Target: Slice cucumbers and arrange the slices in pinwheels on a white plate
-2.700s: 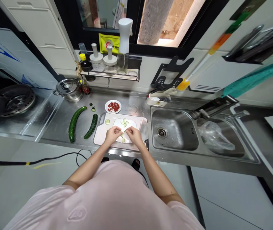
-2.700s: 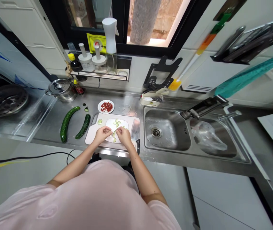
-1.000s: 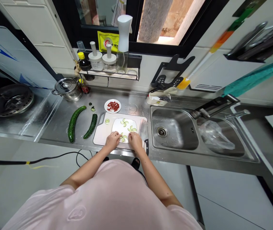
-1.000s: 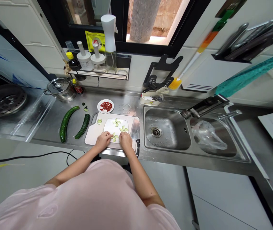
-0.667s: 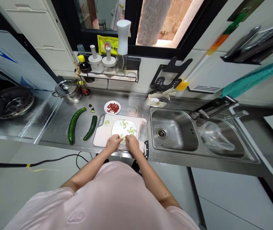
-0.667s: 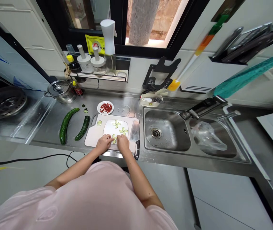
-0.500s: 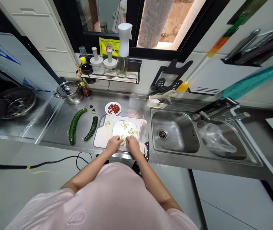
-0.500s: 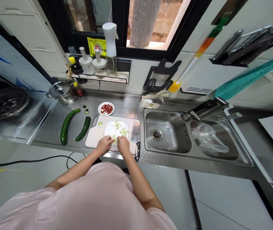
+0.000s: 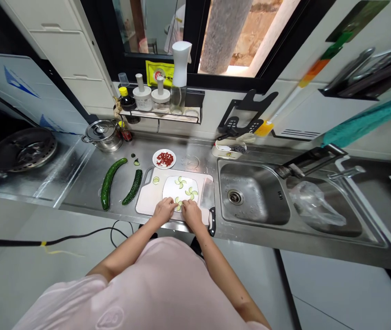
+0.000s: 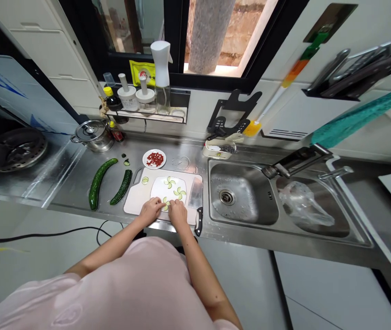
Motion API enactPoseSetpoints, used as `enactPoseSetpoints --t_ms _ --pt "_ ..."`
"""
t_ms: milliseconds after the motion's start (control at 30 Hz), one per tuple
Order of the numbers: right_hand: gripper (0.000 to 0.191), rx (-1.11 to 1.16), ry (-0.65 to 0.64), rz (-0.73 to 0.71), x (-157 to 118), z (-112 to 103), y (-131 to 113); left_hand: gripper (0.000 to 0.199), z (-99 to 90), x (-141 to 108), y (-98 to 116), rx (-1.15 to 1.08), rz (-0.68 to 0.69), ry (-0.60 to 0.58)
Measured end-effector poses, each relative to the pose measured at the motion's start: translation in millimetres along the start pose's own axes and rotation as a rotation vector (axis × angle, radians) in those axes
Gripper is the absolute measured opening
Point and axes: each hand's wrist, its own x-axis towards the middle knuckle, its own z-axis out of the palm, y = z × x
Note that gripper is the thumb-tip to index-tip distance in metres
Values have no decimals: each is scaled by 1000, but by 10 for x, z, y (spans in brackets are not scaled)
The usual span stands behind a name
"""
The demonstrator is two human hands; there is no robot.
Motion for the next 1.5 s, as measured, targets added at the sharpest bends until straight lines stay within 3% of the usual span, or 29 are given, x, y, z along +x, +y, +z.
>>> enactPoseSetpoints --t_ms 400,500,733,1033,1200,1500 --pt "25 40 -10 15 -76 -143 -13 29 -102 41 42 -76 -107 -60" --pt "26 64 1 17 -72 -126 -10 29 -122 53 7 -146 -148 -25" --pt "28 189 58 37 -39 -62 43 28 -190 139 -287 -244 -369 154" --pt "28 374 147 0 -5 33 71 29 -311 255 -670 -122 -608 297" --pt "29 443 191 -36 21 28 93 32 -329 296 -764 -74 -702 272" --pt "31 496 242 -42 59 -92 109 35 -342 421 -785 19 -753 201"
